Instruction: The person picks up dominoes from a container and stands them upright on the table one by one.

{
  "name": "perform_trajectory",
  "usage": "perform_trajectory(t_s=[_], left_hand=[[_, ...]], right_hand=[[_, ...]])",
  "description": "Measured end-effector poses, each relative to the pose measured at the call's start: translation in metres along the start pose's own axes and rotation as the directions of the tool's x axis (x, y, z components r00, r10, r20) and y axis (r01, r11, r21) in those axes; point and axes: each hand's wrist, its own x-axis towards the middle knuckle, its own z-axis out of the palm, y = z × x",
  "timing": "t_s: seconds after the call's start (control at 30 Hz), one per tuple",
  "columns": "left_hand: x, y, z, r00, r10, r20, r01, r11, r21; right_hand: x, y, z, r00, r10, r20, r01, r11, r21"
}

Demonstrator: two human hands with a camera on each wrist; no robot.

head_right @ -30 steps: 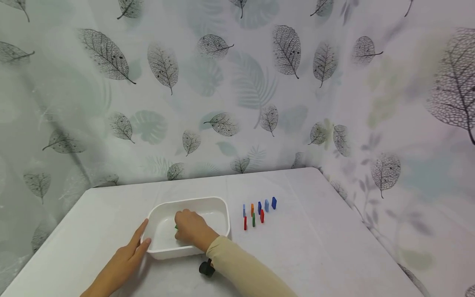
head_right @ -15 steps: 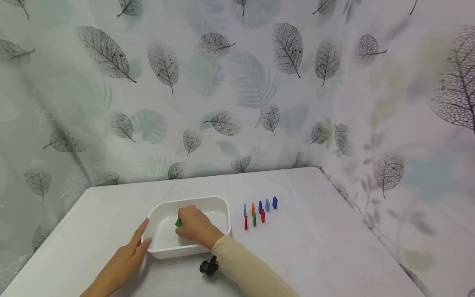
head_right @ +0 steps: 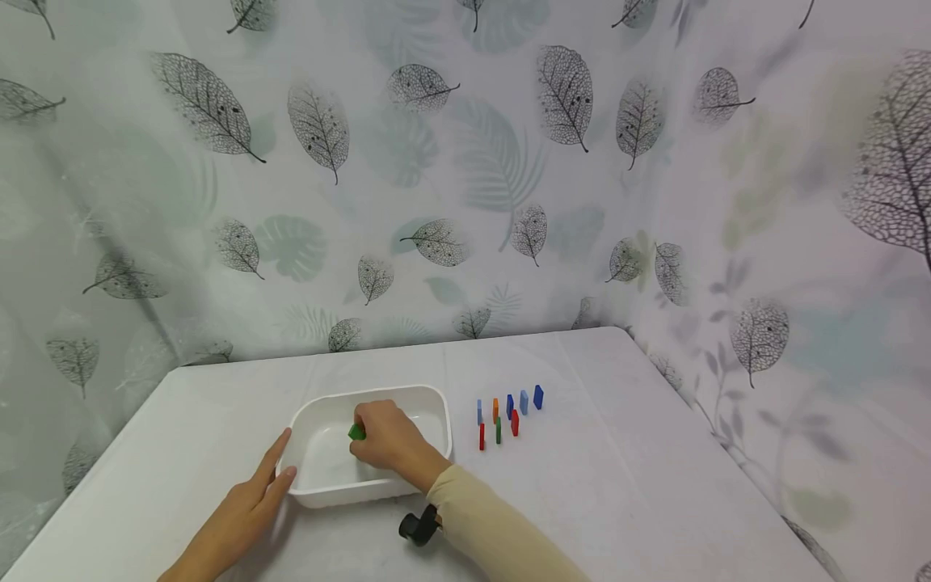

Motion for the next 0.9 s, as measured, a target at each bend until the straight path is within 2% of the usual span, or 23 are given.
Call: perform_trajectory(t_s=[0.3, 0.5, 0.77, 0.9], left_hand=[[-0.001, 0.0, -0.002, 1.0, -0.004, 0.007, 0.004, 1.0, -0.008], [-0.001, -0.003, 0.002, 1.0, 0.013, 0.0, -0.013, 1.0, -0.015], [-0.001, -0.003, 0.002, 1.0, 0.015, -0.006, -0.015, 1.0, -0.006], [-0.001, -0.001, 0.002, 1.0, 0.016, -0.008, -0.016, 1.0, -0.009]], right_hand=[[-0.012, 0.002, -0.015, 0.997, -0.004, -0.083, 0.013, 0.994, 0.113], [-0.022, 0.004, -0.026, 0.991, -0.044, -0.123, 0.064, 0.984, 0.165], [-0.032, 0.012, -0.035, 0.97, -0.097, -0.223, 0.139, 0.974, 0.181], [-0.04, 0.017, -0.041, 0.961, -0.09, -0.263, 0.144, 0.97, 0.195]])
